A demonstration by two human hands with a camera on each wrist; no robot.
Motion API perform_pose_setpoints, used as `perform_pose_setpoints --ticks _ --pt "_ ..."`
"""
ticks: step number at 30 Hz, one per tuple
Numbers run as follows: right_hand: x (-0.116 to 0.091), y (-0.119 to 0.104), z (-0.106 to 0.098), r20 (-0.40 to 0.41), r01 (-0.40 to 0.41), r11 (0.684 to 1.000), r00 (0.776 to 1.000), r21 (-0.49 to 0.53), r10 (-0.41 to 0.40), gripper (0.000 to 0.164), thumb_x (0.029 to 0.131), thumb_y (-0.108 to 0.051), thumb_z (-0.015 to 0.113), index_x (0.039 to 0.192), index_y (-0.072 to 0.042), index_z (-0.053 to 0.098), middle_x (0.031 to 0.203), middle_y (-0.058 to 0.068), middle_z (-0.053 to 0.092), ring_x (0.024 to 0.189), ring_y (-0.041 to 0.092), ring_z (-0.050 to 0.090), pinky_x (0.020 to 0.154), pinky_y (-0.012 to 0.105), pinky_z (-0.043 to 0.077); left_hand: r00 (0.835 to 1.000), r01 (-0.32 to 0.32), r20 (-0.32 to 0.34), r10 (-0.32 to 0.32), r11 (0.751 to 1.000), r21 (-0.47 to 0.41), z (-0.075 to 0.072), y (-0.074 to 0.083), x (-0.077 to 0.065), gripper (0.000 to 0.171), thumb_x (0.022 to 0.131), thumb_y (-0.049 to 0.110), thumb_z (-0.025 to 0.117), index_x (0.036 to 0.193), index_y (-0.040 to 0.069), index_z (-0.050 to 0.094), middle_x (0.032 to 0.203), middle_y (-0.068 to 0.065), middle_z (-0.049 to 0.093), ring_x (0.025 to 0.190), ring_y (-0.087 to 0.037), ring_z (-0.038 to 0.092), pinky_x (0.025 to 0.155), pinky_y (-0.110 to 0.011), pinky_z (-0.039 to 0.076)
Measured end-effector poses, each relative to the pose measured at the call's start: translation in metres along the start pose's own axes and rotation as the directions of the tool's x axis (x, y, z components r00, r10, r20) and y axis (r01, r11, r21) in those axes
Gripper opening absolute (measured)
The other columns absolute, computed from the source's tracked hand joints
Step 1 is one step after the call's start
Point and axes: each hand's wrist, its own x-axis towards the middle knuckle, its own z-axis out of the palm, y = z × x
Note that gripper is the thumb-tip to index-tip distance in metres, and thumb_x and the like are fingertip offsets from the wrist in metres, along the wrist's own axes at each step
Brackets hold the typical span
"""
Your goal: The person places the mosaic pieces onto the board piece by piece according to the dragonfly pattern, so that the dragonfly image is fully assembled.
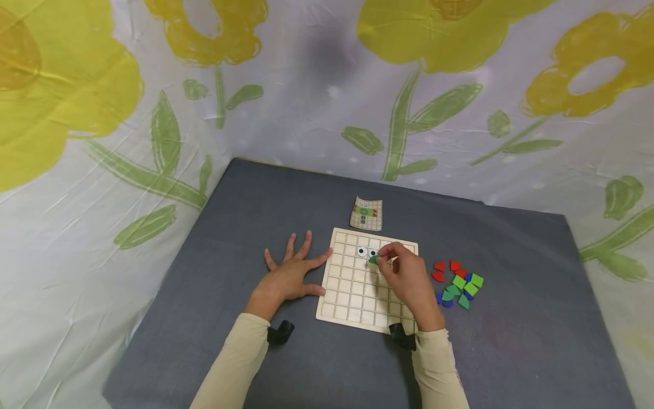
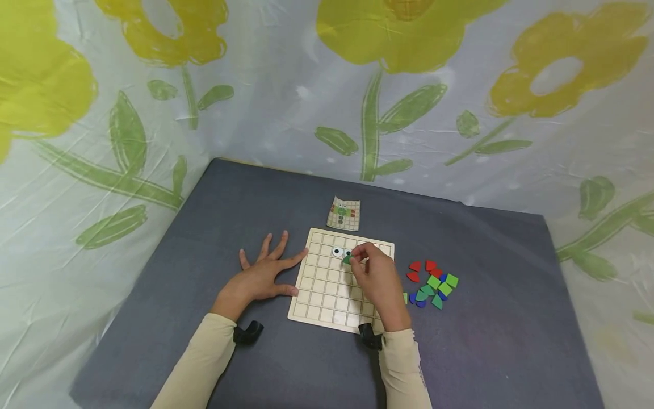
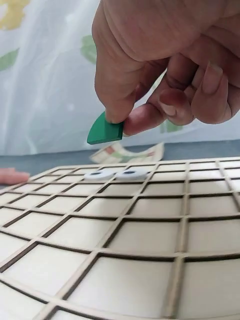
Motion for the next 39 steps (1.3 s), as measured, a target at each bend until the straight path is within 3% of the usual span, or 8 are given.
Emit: perform_pose_setpoints --ticks 16,39 --pt "0.011 -0.005 0.019 0.063 0.036 0.997 0.997 -0.071 -0.032 0.009 0.098 -0.013 0.078 0.102 -0.017 0.071 0.092 -0.003 0.072 0.059 0.014 0.046 0.052 0.03 0.038 1.0 0.008 -0.006 -0.008 1.0 -0.01 -0.001 0.003 0.0 0.098 0.084 0.057 0.081 0.166 0.045 0.028 0.178 -0.007 -0.009 0.16 -0.044 -0.016 0.108 -0.09 -0.01" --pt "0.017 -0.005 0.023 0.12 0.037 0.994 0.992 -0.102 -0.024 0.007 0.098 -0.014 0.079 0.102 -0.015 0.074 0.088 -0.007 0.071 0.066 0.014 0.052 0.057 0.032 0.045 1.0 0.014 -0.006 -0.014 1.0 0.0 0.0 0.001 0.002 0.1 0.083 0.057 0.081 0.166 0.046 0.028 0.177 -0.006 -0.01 0.16 -0.044 -0.018 0.107 -0.09 -0.011"
